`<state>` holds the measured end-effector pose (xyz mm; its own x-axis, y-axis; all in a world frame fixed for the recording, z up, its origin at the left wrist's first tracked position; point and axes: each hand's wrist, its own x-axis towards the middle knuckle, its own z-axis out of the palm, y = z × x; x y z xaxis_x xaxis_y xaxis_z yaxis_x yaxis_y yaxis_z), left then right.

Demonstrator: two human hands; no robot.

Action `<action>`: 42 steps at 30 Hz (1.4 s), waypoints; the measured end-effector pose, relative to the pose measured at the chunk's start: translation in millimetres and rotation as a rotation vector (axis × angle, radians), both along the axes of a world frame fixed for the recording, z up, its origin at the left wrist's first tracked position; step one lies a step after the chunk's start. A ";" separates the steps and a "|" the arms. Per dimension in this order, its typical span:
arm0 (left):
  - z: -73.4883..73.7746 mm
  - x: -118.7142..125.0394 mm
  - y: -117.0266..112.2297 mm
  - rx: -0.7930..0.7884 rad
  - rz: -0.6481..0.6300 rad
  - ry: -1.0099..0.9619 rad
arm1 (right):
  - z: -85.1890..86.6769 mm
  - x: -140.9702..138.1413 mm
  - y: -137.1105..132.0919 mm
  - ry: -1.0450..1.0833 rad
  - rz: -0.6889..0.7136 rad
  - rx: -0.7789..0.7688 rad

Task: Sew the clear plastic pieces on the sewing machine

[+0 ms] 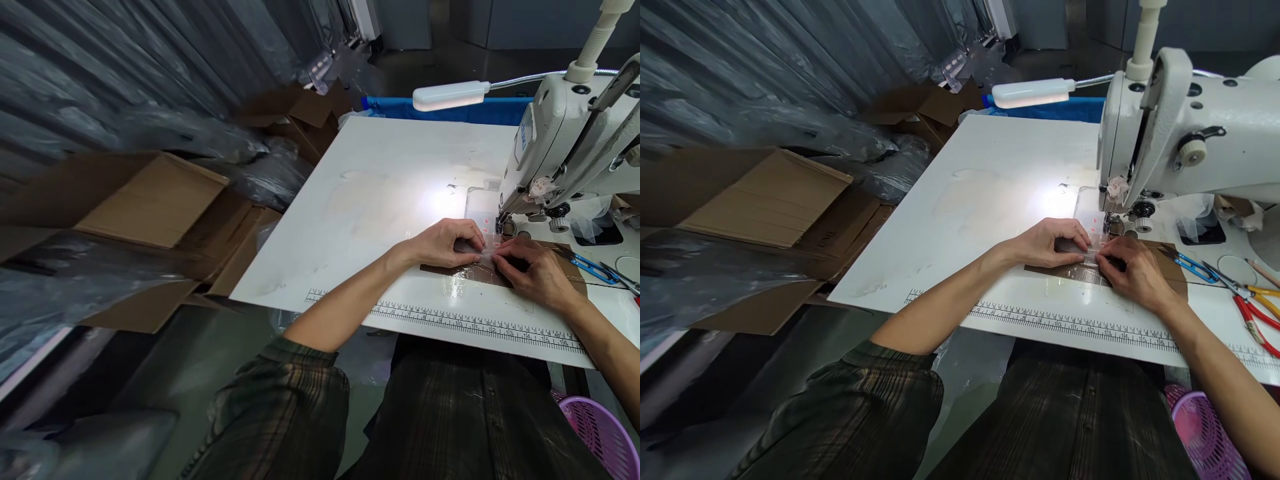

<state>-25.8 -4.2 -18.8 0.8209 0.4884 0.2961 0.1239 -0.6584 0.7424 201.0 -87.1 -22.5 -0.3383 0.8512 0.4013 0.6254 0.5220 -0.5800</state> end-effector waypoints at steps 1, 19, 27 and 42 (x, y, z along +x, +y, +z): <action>-1.2 1.0 -0.7 0.060 0.004 0.001 | -0.2 -0.6 -0.2 0.013 -0.003 -0.015; -15.6 13.0 -5.0 0.718 -0.006 0.023 | -7.3 21.4 4.4 -0.178 -0.158 0.071; -14.1 9.6 -4.5 0.686 -0.032 0.122 | -15.2 25.2 5.8 -0.343 -0.076 0.138; -7.3 10.7 -8.6 0.659 -0.029 0.190 | -12.1 23.3 3.8 -0.321 -0.095 0.074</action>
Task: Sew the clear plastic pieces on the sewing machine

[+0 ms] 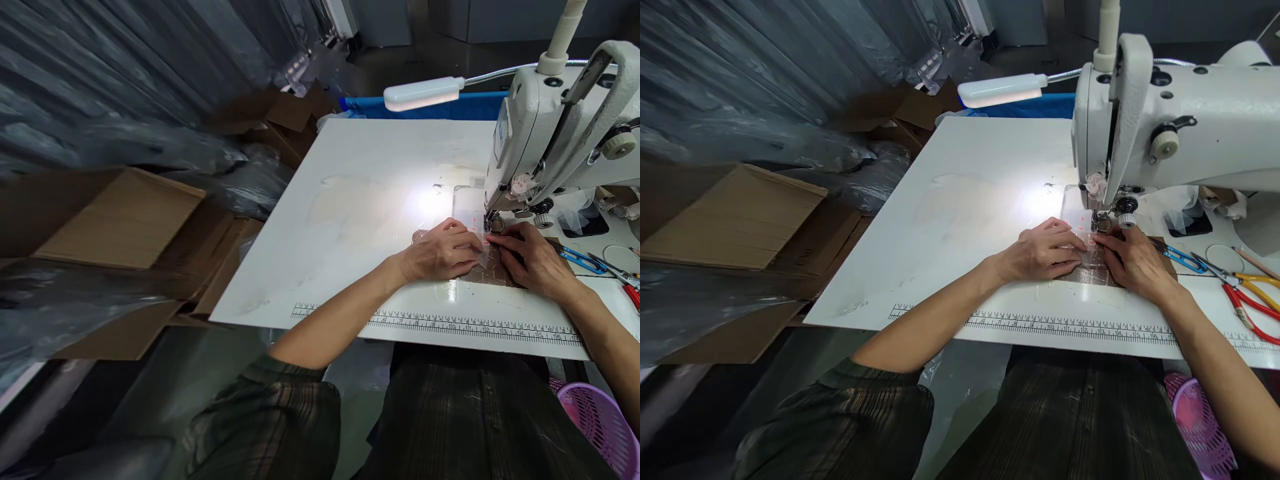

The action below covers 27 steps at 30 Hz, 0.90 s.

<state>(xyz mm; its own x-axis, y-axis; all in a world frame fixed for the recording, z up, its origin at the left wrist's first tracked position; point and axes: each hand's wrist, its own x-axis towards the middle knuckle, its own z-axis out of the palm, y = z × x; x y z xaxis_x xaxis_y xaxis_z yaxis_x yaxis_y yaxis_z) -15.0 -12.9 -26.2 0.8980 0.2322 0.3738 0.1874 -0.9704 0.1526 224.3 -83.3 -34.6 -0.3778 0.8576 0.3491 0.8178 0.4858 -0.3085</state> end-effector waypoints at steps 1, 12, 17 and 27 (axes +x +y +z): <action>0.0 0.2 -0.3 0.001 -0.013 -0.002 | -0.1 0.1 0.1 -0.001 0.003 0.007; 3.9 0.0 -2.7 0.012 -0.043 0.039 | 0.5 2.4 1.0 0.000 0.050 0.028; 13.7 -0.9 5.9 0.019 -0.205 0.064 | 1.2 2.5 1.8 -0.058 0.105 0.067; 13.3 -0.2 10.6 -0.051 -0.159 0.054 | 7.2 -5.4 1.4 -0.137 0.035 0.037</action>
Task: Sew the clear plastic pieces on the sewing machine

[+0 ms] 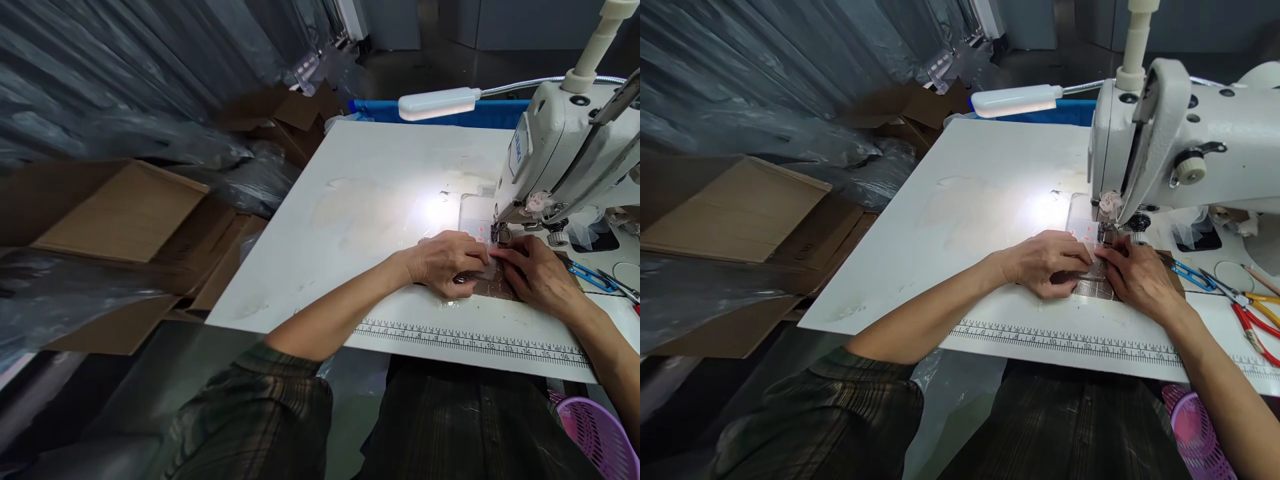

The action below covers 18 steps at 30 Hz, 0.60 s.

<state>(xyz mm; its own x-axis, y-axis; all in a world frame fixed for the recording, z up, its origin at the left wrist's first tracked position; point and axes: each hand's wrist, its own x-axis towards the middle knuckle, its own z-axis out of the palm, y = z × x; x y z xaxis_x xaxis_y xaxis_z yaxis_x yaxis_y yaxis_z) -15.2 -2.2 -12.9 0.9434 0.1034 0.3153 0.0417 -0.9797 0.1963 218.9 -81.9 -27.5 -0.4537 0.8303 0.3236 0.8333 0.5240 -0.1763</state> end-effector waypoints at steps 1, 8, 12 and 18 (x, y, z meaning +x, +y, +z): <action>-0.9 -0.3 0.4 0.003 -0.002 -0.003 | 1.0 -0.7 0.6 -0.008 -0.007 -0.006; -3.2 -0.3 2.1 0.045 0.013 0.026 | 1.7 -3.6 -0.7 -0.020 -0.023 0.014; -4.8 0.3 1.4 0.108 0.031 0.014 | 0.7 -4.1 -3.0 -0.011 -0.034 0.015; -5.4 1.3 1.0 0.200 0.084 0.050 | 1.2 -4.3 -4.8 0.013 -0.016 0.040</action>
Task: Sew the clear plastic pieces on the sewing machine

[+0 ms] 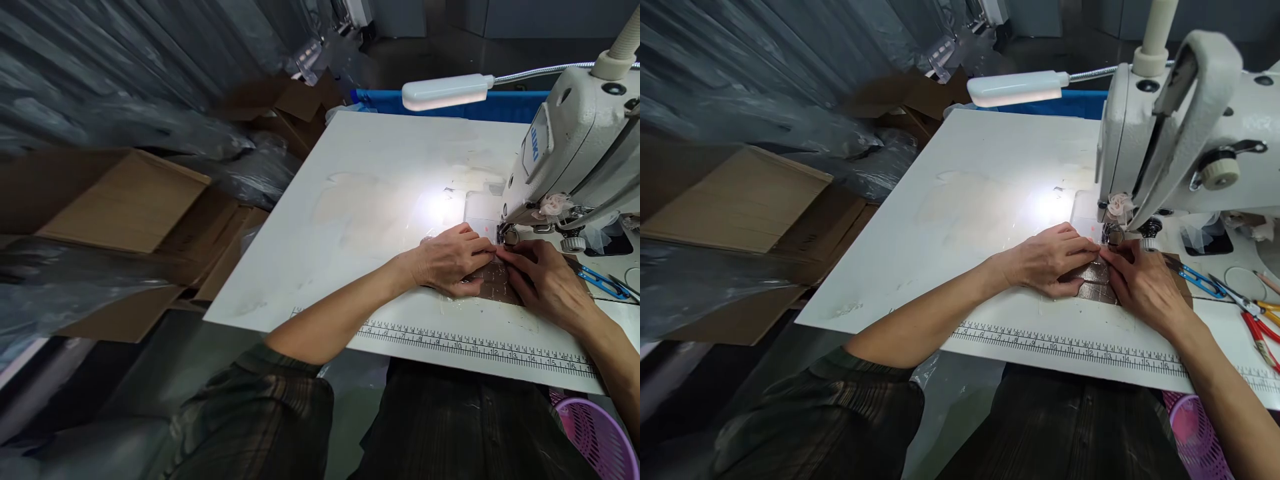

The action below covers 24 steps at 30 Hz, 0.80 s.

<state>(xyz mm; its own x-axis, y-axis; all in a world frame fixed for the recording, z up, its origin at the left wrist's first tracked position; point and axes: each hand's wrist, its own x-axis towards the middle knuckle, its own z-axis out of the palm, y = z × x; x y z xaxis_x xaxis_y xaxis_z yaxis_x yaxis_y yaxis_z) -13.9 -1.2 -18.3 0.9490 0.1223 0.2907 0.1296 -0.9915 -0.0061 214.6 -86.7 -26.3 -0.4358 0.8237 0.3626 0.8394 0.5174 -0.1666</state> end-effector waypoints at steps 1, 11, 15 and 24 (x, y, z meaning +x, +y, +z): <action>0.5 0.1 0.2 0.009 0.004 0.003 | -0.3 -0.1 -0.1 0.001 -0.002 -0.001; 2.8 1.4 0.7 0.021 0.048 0.053 | 1.0 -3.9 0.1 -0.067 -0.030 0.018; 4.9 1.1 1.1 -0.055 0.079 0.083 | 0.8 -4.9 -1.3 -0.063 -0.044 0.035; 5.0 0.2 3.5 -0.094 0.135 0.039 | -0.4 -5.7 -0.7 -0.081 -0.075 0.027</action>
